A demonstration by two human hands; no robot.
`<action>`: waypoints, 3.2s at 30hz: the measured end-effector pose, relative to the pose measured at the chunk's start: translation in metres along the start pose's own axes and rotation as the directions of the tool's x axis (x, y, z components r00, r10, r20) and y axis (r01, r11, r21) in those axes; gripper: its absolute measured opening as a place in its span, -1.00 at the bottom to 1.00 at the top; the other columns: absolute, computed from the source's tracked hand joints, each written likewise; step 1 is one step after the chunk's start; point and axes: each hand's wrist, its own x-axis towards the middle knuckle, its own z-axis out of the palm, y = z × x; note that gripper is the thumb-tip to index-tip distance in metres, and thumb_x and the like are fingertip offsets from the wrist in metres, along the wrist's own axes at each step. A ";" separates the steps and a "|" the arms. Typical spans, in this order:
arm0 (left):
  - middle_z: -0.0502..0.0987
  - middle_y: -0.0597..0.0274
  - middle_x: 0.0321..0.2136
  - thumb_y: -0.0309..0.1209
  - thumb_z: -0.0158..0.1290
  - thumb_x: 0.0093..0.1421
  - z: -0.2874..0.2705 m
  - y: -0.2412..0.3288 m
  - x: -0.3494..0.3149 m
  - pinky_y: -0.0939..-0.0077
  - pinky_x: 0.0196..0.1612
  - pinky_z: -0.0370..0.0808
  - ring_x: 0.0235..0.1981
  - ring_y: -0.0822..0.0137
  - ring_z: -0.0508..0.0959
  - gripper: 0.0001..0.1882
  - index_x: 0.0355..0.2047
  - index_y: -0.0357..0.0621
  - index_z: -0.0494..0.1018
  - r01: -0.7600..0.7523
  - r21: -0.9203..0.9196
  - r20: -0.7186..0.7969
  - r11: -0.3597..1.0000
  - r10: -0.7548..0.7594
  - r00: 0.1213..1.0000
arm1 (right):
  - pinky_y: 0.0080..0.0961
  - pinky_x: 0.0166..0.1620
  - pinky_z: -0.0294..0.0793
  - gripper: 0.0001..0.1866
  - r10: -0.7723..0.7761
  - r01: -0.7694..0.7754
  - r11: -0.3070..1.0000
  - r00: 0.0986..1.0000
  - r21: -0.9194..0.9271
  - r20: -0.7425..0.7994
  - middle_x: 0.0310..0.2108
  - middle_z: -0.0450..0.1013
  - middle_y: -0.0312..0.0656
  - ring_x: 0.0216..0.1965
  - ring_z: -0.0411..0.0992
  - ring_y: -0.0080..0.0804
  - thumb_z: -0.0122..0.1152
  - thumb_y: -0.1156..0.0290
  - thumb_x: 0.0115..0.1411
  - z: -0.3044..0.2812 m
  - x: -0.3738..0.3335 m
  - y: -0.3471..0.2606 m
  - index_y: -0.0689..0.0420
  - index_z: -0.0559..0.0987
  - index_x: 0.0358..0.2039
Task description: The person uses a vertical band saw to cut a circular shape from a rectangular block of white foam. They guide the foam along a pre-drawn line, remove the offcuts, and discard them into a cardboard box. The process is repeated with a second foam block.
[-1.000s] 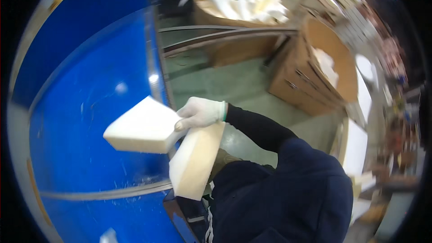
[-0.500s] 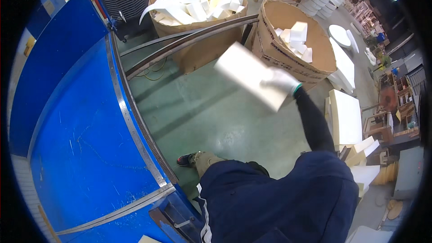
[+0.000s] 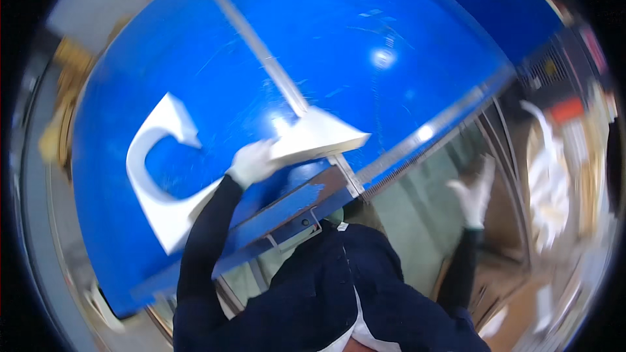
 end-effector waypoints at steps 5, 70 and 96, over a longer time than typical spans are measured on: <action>0.63 0.01 -0.22 -0.01 0.33 -0.03 0.012 0.027 0.052 0.14 -0.10 0.57 -0.17 -0.02 0.64 -0.37 -0.04 -0.17 0.52 -0.008 0.020 -0.040 1.000 0.009 0.999 | -0.09 0.35 0.22 0.28 -0.528 0.533 0.829 0.650 0.167 0.547 0.37 0.10 0.20 0.39 0.08 0.17 0.68 0.01 -0.27 0.158 0.110 -0.205 0.06 0.13 0.41; 0.60 0.12 -0.28 -0.22 0.23 0.10 -0.042 -0.140 -0.082 0.12 -0.11 0.52 -0.19 0.01 0.61 -0.53 0.04 0.03 0.49 0.419 0.073 -0.080 0.905 -0.414 0.907 | -0.11 -0.04 0.53 -0.37 -0.574 0.670 0.577 0.740 -0.467 0.351 -0.13 0.54 0.10 -0.08 0.55 -0.03 0.48 0.03 0.03 0.222 0.394 -0.208 0.20 0.54 -0.02; 0.64 -0.12 -0.34 0.05 0.35 0.01 -0.038 -0.266 0.040 0.02 -0.17 0.57 -0.20 -0.10 0.65 -0.43 -0.23 -0.22 0.53 0.796 -0.042 -0.310 0.604 -0.765 0.565 | 0.05 -0.16 0.52 -0.57 -0.156 0.094 0.902 0.981 0.422 0.114 -0.32 0.58 0.17 -0.21 0.55 0.24 0.08 0.01 0.31 0.459 0.376 -0.369 0.18 0.52 -0.20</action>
